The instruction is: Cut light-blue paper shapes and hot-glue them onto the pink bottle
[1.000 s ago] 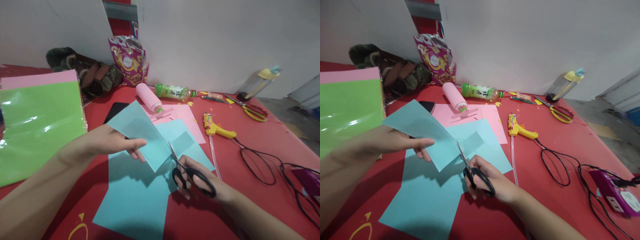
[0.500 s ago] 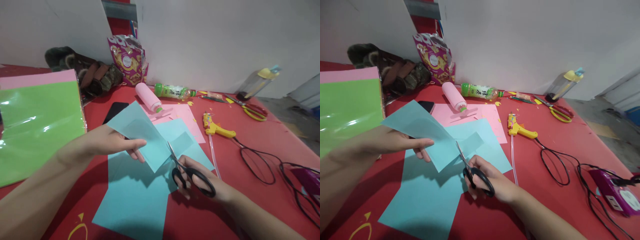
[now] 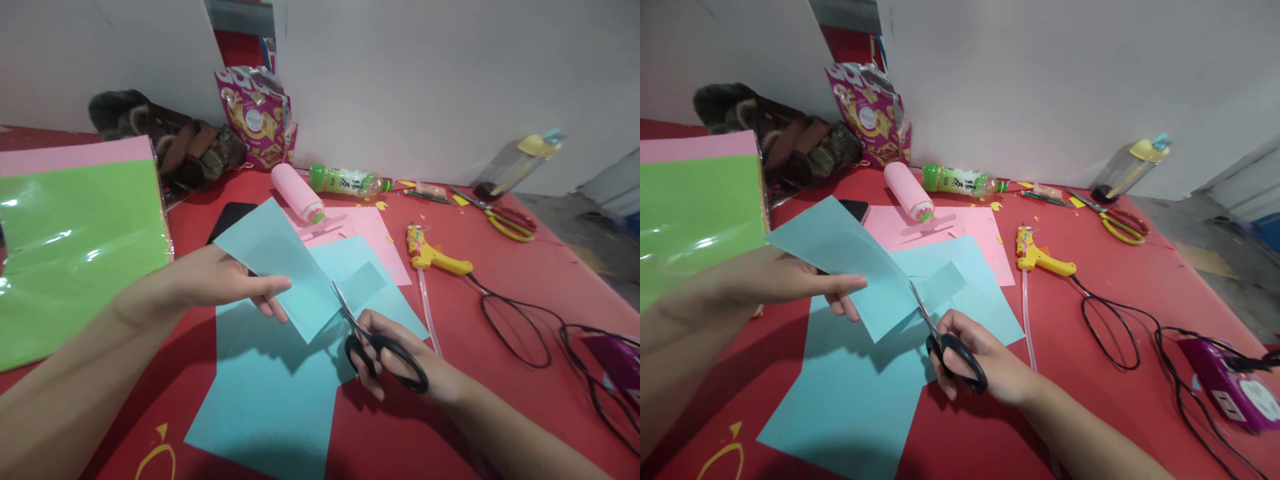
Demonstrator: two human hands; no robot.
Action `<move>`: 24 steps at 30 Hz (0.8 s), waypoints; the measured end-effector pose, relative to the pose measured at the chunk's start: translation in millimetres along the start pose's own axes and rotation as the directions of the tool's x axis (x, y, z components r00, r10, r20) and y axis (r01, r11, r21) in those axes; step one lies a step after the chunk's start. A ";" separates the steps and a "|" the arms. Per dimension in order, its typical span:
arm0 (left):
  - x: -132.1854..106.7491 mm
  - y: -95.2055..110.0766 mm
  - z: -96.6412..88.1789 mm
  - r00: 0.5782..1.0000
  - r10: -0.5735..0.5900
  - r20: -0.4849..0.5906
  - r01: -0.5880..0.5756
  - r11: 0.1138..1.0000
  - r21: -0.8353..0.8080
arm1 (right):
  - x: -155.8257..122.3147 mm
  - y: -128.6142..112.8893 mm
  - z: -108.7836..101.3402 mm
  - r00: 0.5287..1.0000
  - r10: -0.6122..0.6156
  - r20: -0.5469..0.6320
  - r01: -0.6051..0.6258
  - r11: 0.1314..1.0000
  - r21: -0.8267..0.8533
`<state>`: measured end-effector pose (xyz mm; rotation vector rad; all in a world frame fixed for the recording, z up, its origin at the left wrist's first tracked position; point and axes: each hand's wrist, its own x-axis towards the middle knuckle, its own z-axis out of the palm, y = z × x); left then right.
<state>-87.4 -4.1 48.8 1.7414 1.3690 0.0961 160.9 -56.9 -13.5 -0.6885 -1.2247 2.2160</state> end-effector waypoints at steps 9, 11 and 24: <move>-0.6 0.8 -0.9 1.000 -0.002 0.009 0.002 1.000 -0.015 | -0.8 0.3 -0.1 1.000 0.009 -0.007 -0.009 1.000 -0.021; -2.2 5.0 -0.5 1.000 0.008 0.012 -0.008 1.000 -0.021 | -0.8 0.9 -0.2 1.000 0.011 -0.017 -0.011 1.000 -0.029; -3.4 10.4 0.7 0.999 0.032 -0.031 -0.033 0.999 -0.037 | -0.9 2.5 -0.3 1.000 -0.007 -0.021 0.007 0.999 -0.042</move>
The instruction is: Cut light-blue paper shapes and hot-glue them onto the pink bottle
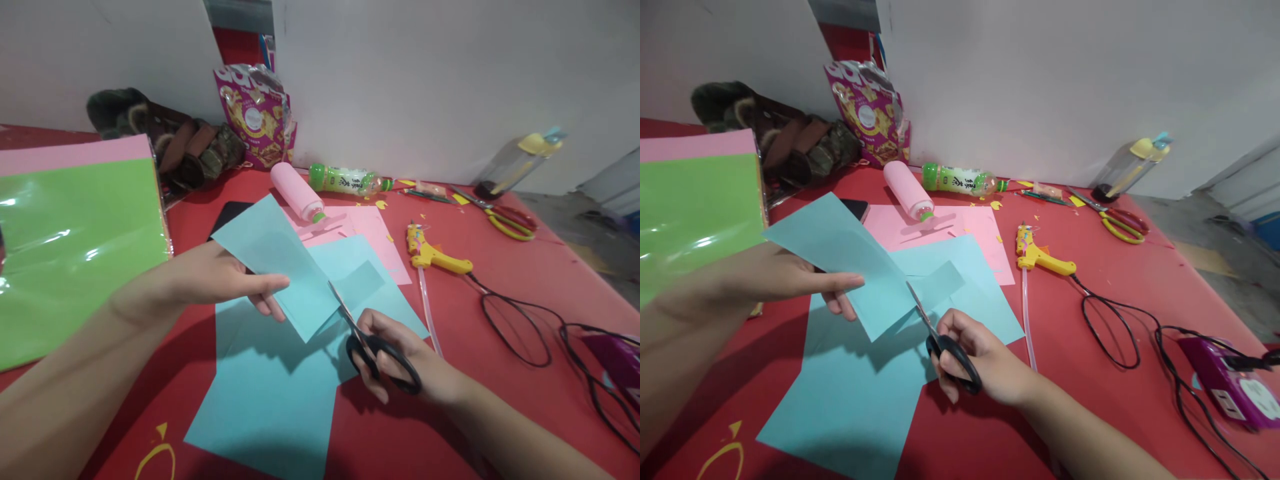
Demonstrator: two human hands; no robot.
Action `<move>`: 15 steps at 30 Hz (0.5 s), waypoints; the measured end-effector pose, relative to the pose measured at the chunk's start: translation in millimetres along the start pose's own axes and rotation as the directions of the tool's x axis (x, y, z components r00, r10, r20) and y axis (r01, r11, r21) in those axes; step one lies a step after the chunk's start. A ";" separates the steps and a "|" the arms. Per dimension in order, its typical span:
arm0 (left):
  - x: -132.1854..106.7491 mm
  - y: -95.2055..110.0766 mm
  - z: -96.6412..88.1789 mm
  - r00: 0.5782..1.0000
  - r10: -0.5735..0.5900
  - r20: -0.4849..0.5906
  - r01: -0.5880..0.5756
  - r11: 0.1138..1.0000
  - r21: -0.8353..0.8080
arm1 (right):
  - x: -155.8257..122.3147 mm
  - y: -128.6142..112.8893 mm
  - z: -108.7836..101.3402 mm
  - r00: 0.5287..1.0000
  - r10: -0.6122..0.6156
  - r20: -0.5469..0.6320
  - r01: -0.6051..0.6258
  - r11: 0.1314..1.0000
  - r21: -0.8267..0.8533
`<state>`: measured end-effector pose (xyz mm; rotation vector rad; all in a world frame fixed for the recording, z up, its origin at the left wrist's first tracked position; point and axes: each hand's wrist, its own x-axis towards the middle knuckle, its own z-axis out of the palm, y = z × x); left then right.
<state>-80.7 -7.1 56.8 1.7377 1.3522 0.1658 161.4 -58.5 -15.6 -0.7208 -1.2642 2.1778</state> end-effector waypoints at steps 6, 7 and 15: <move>-2.0 0.8 -0.9 1.000 0.021 0.007 -0.021 1.000 -0.018 | -0.1 0.8 -0.6 1.000 0.007 -0.002 -0.007 1.000 -0.006; -1.9 0.6 -1.1 1.000 0.021 0.006 -0.021 1.000 -0.021 | -0.2 0.8 -0.6 1.000 0.006 0.002 -0.006 1.000 -0.005; -1.2 -0.1 -1.3 1.000 0.011 0.004 -0.011 1.000 0.004 | -0.5 1.1 -0.5 0.999 0.031 -0.015 -0.031 0.999 -0.012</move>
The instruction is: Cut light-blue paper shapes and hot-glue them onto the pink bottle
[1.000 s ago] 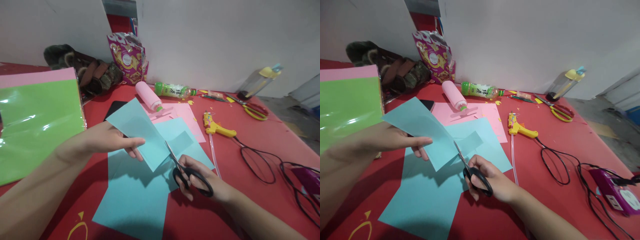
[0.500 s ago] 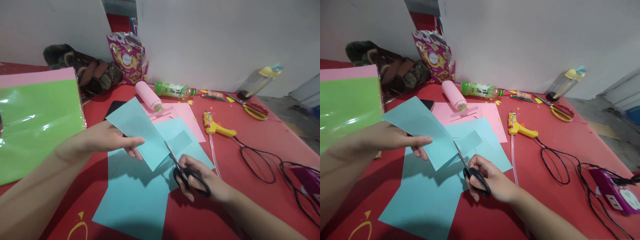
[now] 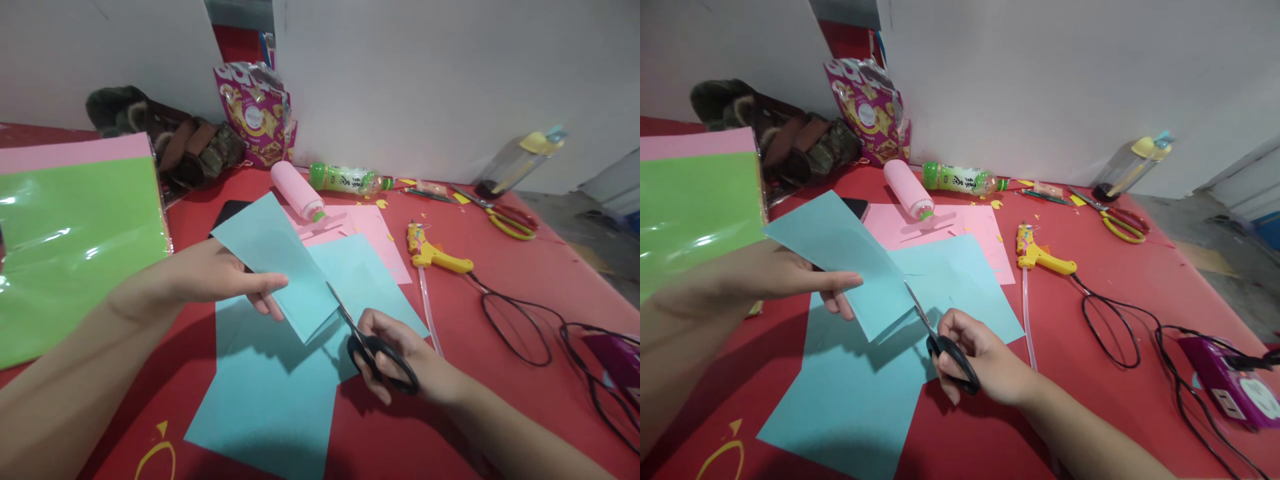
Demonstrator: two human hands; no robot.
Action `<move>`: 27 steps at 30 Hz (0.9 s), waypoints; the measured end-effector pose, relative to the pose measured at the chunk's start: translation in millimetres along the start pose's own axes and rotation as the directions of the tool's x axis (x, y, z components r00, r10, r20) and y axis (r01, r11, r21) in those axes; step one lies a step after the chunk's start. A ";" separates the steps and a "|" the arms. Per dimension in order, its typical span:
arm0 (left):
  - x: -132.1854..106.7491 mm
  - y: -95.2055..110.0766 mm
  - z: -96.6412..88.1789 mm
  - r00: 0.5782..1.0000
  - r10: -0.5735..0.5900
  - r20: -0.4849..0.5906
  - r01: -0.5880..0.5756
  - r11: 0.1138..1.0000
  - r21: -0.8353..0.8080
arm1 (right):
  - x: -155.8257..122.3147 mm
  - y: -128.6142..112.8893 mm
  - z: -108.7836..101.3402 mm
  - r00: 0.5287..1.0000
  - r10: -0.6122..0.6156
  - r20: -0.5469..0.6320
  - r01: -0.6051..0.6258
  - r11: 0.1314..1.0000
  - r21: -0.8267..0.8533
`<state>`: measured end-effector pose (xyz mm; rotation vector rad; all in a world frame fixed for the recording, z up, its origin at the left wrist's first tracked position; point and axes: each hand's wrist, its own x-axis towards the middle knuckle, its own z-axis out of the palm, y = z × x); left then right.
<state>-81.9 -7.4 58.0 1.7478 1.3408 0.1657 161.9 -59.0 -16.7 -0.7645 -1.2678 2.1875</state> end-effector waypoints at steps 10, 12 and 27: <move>2.1 -6.2 -1.8 0.999 -0.038 0.016 0.039 0.998 -0.058 | 1.2 1.8 -0.9 1.000 0.020 -0.007 -0.019 1.000 0.011; 3.3 -7.5 -2.3 0.998 -0.053 0.030 0.056 0.994 -0.091 | 1.0 1.8 -0.6 0.999 0.032 -0.014 -0.032 0.999 0.021; 1.1 -3.9 -2.7 0.999 -0.017 0.037 0.021 0.992 -0.122 | 1.9 2.3 -0.4 0.999 0.049 -0.003 -0.049 0.995 0.086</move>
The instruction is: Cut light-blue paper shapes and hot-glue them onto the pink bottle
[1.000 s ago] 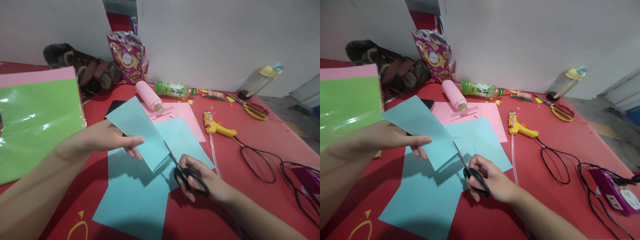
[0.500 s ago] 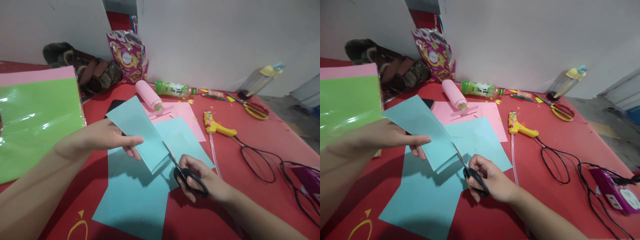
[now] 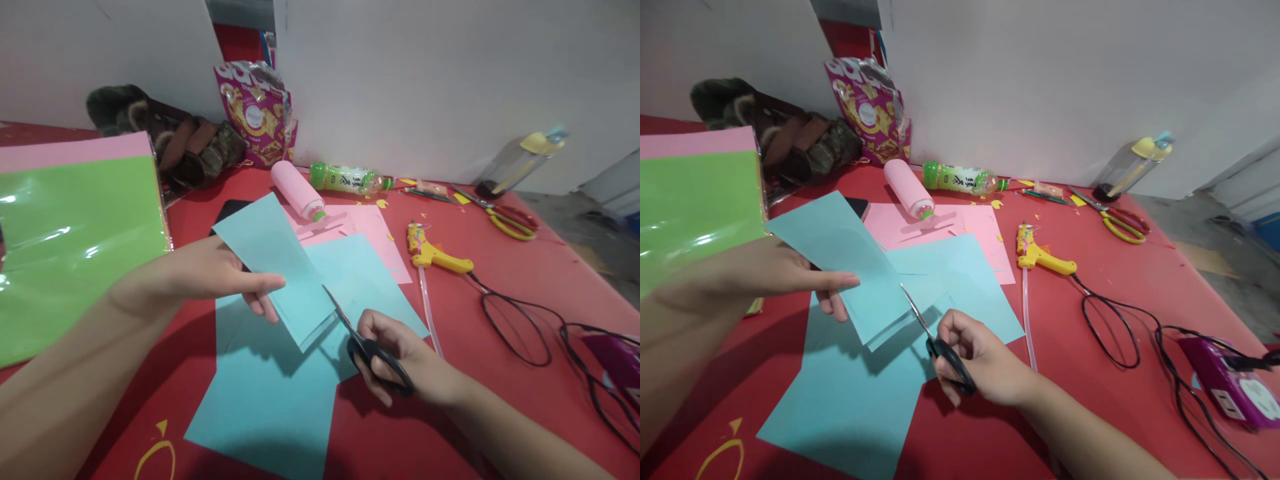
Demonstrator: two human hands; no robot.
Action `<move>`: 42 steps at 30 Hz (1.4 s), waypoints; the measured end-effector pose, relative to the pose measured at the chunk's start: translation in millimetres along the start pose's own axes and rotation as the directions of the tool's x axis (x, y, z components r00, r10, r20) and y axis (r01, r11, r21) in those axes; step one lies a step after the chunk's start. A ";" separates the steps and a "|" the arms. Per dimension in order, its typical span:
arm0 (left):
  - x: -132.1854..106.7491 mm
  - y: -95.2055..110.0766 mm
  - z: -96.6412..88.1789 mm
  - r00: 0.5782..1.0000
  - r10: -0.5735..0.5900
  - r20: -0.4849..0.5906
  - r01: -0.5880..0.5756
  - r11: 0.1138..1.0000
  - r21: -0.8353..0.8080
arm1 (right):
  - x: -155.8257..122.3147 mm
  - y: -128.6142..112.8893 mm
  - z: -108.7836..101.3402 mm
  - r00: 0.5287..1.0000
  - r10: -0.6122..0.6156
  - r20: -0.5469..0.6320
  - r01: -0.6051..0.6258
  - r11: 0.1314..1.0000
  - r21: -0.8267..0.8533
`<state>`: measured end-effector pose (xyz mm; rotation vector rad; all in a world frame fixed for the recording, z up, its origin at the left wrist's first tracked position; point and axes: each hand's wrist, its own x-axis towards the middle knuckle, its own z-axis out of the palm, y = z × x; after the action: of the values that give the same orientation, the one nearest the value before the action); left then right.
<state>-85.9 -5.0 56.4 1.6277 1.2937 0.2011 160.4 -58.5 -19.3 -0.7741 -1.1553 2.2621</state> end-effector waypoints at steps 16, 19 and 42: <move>4.4 -8.3 -0.1 0.998 -0.004 0.059 0.009 0.996 -0.091 | 0.0 1.3 -0.6 0.999 -0.008 0.031 0.008 1.000 0.012; 3.9 -6.8 -0.8 0.998 -0.015 0.060 0.020 0.995 -0.094 | -0.8 0.4 -0.8 0.998 -0.016 0.066 0.016 1.000 -0.010; 8.1 -9.5 12.7 0.962 0.076 0.261 -0.034 0.986 -0.164 | -0.9 -0.8 0.8 0.991 -0.039 0.131 0.048 0.997 -0.066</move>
<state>-80.3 -6.7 39.5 1.4985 1.0023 0.1103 160.6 -59.1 -18.0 -0.6290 -1.3037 2.2754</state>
